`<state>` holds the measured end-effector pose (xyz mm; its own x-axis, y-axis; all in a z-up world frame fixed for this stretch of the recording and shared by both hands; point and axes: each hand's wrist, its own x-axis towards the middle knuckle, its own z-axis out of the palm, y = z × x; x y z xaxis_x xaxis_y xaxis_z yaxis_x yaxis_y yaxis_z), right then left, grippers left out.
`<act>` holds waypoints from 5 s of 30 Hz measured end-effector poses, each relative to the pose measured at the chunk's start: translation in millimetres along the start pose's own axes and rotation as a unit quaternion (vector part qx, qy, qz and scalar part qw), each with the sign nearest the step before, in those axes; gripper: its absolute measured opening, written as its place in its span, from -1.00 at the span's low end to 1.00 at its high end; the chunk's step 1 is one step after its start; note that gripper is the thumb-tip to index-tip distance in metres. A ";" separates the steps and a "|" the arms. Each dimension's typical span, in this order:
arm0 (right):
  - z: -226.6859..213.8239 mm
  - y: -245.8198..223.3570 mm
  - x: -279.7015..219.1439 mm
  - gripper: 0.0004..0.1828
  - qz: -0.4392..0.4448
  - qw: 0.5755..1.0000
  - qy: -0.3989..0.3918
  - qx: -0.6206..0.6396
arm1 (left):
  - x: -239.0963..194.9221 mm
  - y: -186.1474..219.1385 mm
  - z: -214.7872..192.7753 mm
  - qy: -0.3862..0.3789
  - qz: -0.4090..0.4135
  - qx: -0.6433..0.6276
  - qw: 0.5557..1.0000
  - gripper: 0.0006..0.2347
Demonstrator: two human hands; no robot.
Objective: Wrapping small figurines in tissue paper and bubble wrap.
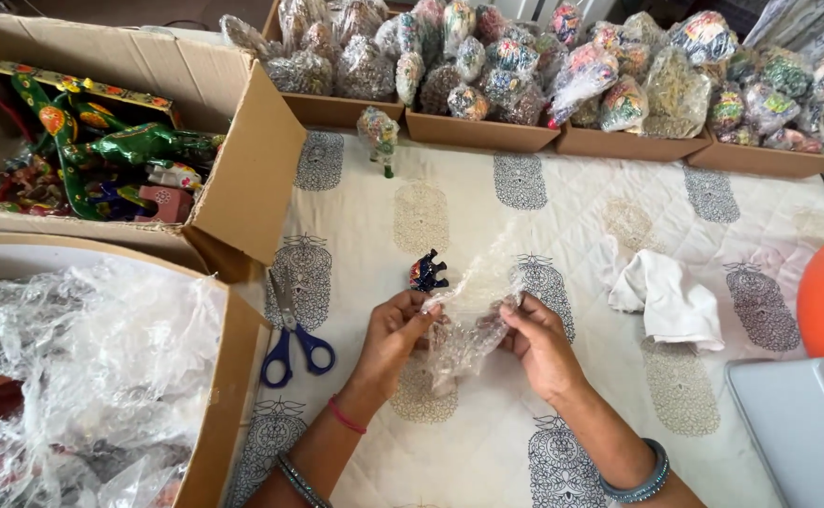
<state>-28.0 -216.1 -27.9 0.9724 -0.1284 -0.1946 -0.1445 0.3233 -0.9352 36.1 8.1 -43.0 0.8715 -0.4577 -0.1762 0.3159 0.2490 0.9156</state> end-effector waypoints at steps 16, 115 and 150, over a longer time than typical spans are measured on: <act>-40.2 -11.7 3.4 -0.90 -0.009 0.991 -0.001 -0.134 | -12.4 19.1 9.0 0.045 0.014 -0.063 0.997 -0.85; -47.7 11.0 6.1 -0.71 -0.093 0.949 0.011 -0.300 | -194.7 208.8 -133.2 0.148 0.069 0.759 0.630 -0.67; -2.1 -11.0 -24.2 -0.82 -0.089 0.994 0.010 -0.070 | -85.3 80.0 58.6 -0.026 0.115 0.352 0.929 -0.12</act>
<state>-50.3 -218.5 -13.6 0.9811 -0.1913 -0.0277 0.0036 0.1614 -0.9869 -35.0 17.0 66.5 0.8609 -0.5058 0.0541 -0.2153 -0.2658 0.9397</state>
